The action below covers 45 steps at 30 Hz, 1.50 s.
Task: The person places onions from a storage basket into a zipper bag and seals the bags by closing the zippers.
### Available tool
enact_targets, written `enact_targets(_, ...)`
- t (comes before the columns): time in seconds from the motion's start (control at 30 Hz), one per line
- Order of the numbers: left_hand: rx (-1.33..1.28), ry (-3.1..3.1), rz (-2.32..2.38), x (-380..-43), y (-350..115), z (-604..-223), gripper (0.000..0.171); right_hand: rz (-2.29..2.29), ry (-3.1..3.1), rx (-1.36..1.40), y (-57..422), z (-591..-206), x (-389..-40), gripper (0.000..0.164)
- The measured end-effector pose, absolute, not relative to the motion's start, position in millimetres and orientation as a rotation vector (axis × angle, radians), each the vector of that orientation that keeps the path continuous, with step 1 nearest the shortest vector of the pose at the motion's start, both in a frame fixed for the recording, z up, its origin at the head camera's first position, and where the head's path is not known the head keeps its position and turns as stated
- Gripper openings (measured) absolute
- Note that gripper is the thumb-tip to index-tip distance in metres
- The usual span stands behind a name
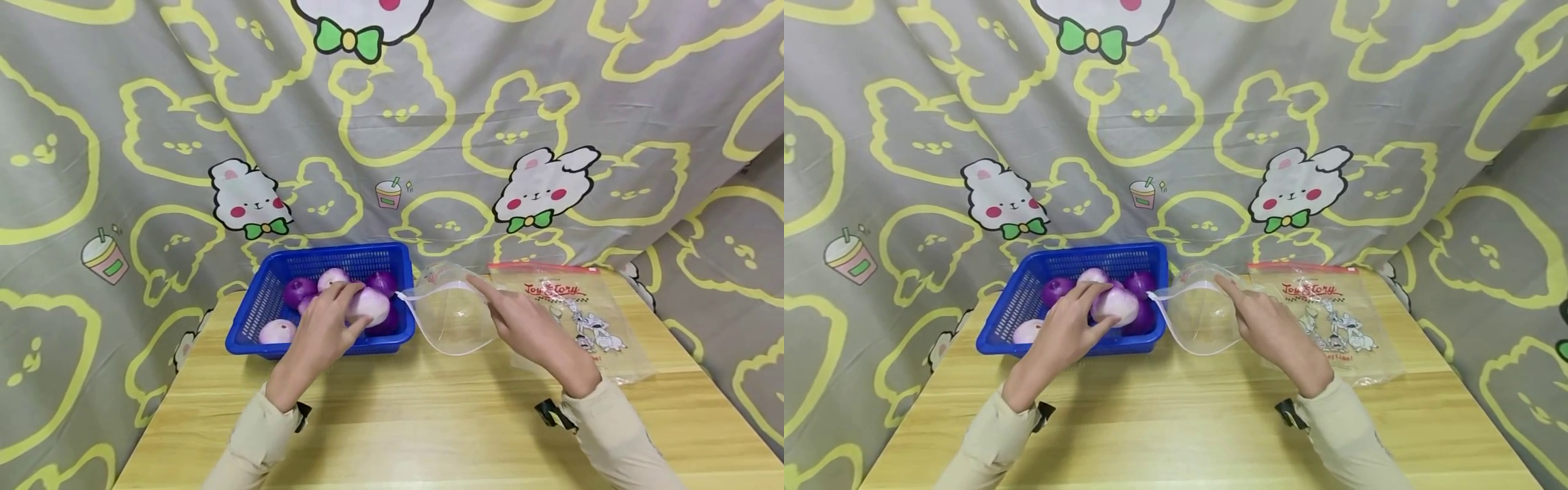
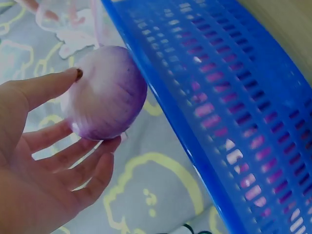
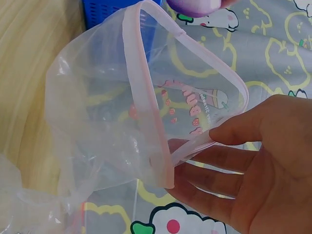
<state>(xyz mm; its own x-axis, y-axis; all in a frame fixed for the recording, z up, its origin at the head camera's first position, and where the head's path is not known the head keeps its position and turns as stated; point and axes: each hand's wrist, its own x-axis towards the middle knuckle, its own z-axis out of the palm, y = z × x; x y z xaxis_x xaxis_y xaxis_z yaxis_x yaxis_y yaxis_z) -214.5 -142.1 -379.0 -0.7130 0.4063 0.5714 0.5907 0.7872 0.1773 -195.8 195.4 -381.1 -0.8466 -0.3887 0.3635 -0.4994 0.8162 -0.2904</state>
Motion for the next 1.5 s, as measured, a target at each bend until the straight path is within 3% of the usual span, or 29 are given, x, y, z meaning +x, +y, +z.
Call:
enact_targets(0.73, -0.941, -2.276, -0.592, -186.0, -88.0, -378.2, 0.054, 0.572, -2.703, 0.636, 197.7, -377.7, -198.1, 0.052)
enact_targets(0.93, -1.015, -2.178, -0.565, -189.6, -66.2, -390.0, 0.055, 0.576, -2.767, 0.658, 196.7, -381.3, -194.0, 0.056)
enact_targets(1.17, -1.036, -2.133, -0.427, -190.1, -40.2, -415.9, 0.054, 0.362, -2.802, 0.616, 191.9, -388.6, -175.9, 0.076)
enact_targets(1.5, -0.945, -2.11, -0.243, -196.6, -25.3, -440.2, 0.047, 0.237, -2.711, 0.562, 183.9, -385.9, -171.8, 0.072)
